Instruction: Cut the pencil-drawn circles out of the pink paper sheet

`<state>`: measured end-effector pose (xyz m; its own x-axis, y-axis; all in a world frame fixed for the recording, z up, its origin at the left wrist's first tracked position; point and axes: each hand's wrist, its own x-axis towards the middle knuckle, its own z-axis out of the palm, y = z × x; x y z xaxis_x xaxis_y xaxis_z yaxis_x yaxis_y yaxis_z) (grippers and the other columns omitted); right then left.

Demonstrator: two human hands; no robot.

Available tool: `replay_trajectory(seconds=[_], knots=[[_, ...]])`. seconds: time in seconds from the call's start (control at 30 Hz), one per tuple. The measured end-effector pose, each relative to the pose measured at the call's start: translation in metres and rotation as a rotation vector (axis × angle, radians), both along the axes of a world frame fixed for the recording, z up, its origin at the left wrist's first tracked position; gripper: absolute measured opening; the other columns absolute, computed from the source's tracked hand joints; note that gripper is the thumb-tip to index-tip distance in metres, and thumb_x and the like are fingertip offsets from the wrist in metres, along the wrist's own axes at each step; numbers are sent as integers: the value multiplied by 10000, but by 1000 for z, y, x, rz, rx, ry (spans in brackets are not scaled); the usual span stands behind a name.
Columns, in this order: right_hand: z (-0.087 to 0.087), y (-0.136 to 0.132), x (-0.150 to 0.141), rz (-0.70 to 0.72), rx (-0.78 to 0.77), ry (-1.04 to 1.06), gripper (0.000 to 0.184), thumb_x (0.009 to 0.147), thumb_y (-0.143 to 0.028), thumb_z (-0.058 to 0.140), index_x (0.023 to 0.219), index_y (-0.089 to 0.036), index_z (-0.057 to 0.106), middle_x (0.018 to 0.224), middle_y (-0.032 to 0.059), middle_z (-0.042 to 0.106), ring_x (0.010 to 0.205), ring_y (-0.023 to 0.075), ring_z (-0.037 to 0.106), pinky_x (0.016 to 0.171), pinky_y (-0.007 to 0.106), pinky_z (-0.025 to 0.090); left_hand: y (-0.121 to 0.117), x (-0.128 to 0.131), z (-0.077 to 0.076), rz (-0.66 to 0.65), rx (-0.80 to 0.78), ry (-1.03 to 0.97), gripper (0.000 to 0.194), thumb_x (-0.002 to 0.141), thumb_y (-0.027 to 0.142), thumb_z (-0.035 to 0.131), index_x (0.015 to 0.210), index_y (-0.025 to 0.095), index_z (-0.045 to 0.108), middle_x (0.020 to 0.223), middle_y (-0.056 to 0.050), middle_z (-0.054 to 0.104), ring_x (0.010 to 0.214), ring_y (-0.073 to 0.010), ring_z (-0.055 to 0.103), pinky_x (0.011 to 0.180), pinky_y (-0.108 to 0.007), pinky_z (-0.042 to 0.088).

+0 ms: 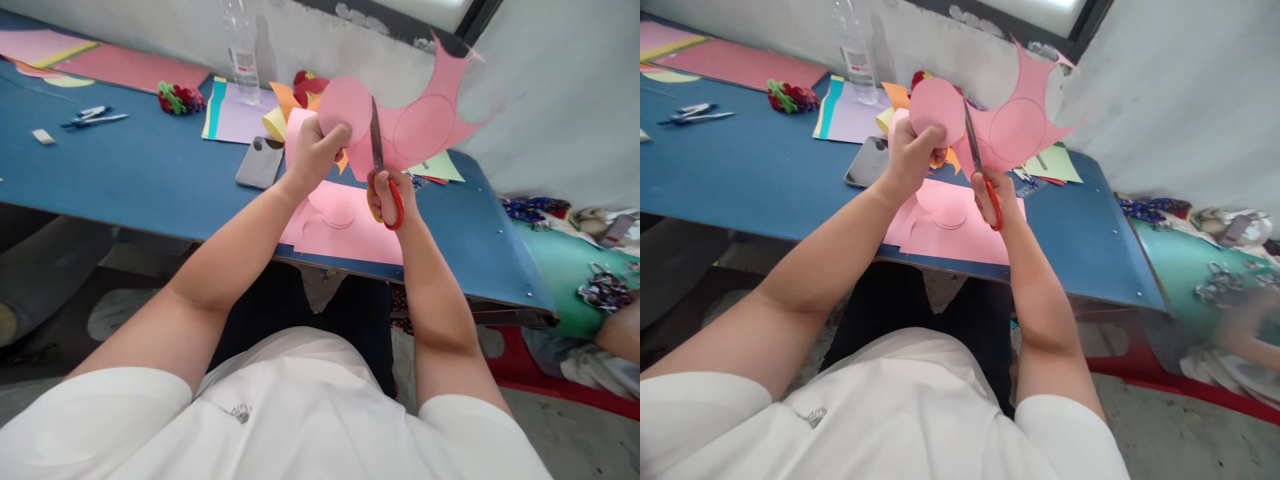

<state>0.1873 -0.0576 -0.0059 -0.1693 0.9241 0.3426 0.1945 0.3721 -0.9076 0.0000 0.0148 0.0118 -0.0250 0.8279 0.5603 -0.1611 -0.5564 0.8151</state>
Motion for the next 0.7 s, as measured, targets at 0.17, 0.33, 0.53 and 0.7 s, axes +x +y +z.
replay_trajectory(seconds=[0.17,0.33,0.53,0.7], knots=[[0,0,2,-2,-3,-30,820,838,-1099,664,798,-297,497,557,-67,358,425,124,347,395,347,265,2,-3,1,19,-56,37,499,1001,261,709,595,287,421,581,12,423,537,-164,445,517,-366,392],[1,-1,1,-19,1,-67,838,822,-1127,633,814,-299,505,559,-67,360,436,131,352,412,359,279,3,-1,0,-10,-46,-17,531,1077,302,696,591,291,483,569,13,432,513,-165,445,510,-362,414],[-2,0,1,-35,-20,-74,829,818,-1130,628,845,-311,502,575,-67,371,449,152,349,437,380,289,-4,1,3,-20,25,-5,616,1144,409,749,580,286,537,553,6,505,522,-160,493,514,-343,432],[-1,-1,-2,-35,-61,-69,875,755,-1177,605,870,-318,483,612,-49,365,495,181,373,452,394,340,-10,2,10,-16,-58,7,627,1150,293,737,563,266,516,546,15,492,494,-137,471,493,-309,402]])
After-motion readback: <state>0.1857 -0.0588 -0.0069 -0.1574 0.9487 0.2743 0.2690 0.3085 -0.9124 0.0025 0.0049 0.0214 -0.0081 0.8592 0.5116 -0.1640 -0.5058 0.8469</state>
